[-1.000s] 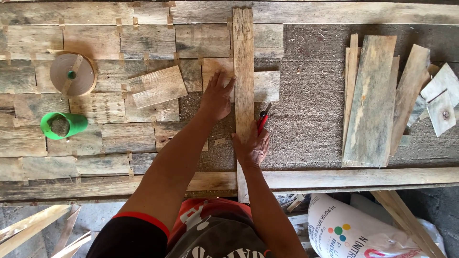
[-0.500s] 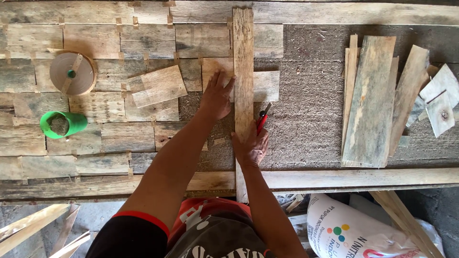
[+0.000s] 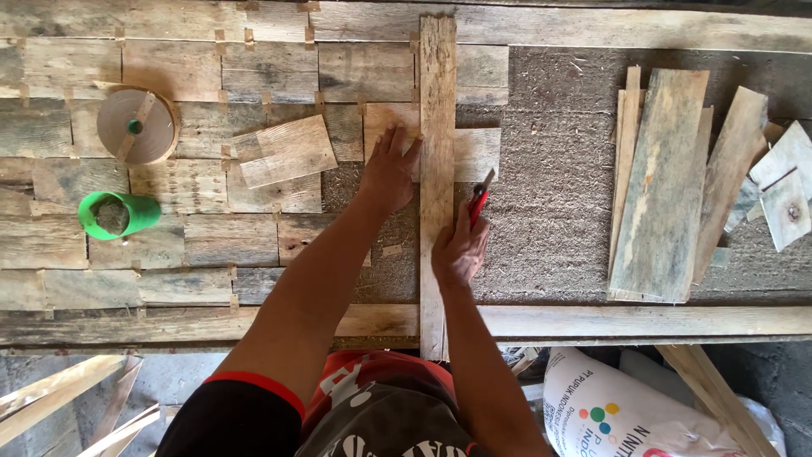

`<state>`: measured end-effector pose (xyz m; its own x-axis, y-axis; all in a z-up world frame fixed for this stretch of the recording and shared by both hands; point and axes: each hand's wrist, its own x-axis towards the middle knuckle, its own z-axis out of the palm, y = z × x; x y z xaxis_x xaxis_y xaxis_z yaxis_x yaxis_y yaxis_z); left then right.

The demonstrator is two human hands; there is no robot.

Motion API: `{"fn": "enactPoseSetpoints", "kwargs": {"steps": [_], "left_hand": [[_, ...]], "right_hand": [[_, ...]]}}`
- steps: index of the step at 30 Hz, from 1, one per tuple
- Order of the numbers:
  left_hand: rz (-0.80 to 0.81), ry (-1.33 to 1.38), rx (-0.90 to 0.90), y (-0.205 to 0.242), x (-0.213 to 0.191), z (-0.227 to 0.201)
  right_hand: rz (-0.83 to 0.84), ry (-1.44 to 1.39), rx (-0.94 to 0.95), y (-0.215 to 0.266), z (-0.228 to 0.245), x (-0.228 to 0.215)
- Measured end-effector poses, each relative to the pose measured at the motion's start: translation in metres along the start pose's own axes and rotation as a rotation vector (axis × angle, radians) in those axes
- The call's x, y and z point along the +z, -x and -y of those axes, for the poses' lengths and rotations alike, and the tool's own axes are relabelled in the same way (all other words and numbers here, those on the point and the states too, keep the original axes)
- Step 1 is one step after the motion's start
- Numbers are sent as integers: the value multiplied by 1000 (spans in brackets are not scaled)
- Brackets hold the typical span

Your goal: Manually arrange and fit small wood scraps into a mosaic pattern on a flat surface.

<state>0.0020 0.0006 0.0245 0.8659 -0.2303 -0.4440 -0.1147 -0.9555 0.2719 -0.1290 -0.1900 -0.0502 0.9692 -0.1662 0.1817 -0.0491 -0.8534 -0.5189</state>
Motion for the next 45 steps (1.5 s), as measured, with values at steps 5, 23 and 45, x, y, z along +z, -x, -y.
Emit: {"fn": "enactPoseSetpoints", "kwargs": {"steps": [5,23,45], "left_hand": [[-85,82,9,0,8,1],[-578,836,-45,18,-13,45],[-517,261,193,6,36,-27]], "right_hand": [[149,48,-46,-58,32,-17],[351,253,-186,-80,33,-1],[301,211,-205,-78,38,-9]]}}
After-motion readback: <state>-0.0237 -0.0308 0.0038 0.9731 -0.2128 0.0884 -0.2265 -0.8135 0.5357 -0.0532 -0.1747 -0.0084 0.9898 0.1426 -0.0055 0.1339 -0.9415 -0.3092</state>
